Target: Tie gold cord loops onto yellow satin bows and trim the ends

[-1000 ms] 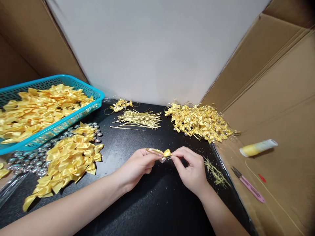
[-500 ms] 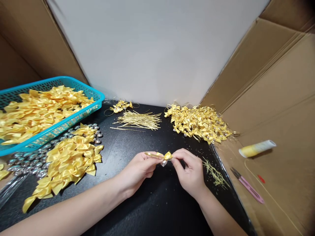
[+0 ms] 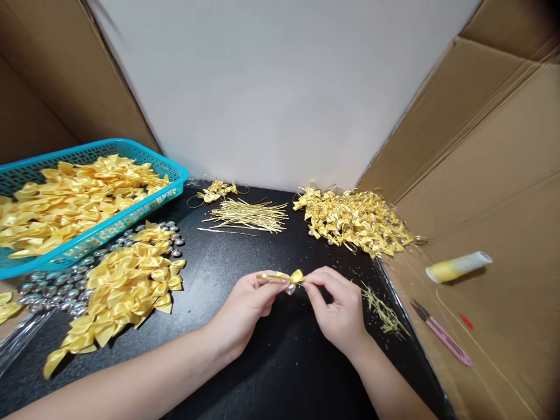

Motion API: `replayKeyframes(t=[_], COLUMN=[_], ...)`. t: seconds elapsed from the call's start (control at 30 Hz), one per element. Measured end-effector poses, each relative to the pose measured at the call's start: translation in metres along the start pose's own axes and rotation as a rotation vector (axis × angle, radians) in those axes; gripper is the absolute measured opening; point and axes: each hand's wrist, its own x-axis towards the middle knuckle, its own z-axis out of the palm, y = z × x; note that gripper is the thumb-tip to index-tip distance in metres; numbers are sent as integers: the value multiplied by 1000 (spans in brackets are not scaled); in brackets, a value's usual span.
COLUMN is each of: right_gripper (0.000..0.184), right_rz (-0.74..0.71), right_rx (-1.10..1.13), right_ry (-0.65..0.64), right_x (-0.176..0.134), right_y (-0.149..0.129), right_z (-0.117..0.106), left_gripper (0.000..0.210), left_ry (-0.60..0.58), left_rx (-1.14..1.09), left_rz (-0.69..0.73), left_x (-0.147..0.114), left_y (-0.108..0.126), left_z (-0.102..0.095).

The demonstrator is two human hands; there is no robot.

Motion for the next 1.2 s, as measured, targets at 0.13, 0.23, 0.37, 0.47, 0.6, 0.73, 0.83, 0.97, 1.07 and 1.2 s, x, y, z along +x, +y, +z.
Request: replayKeyframes(t=[0.13,0.23,0.37,0.47,0.6,0.73,0.83,0.97,1.07,1.2], right_gripper=[18,19,19,18,16,15,16,16,17,17], right_rz=[-79,-117,-119,-71,42,108,55,-24,-40,-1], right_rx=[-57,-78,-62,-24,39,77,31,-36,-51,-15], right_ry=[-8,1,14,28,33,21,31,51,47,43], right_x=[-1,-3,-2,-2,-4,-6,-6,-6,-7,-9], right_y=[1,2,2,2,4,4,2,-1,-1,1], right_z=[-2,-1,1,3,7,10,10,9,10,12], left_gripper=[14,14,16,16,16,14,12,11,11,14], left_ry=[47,56,67,66,56,62,79,90,99,104], left_rx=[55,72,80,63,32,32,45,50,63,79], left_rz=[-1,3,-10,-27,-15,6,19,33,22,11], left_x=[0,0,-1,-3,-3,-2,-2,-3,-3,-1], left_y=[-1,-2,-3,-3,-2,-1,0,1,-1,-3], left_z=[0,-1,-1,0,0,1,2,3,3,1])
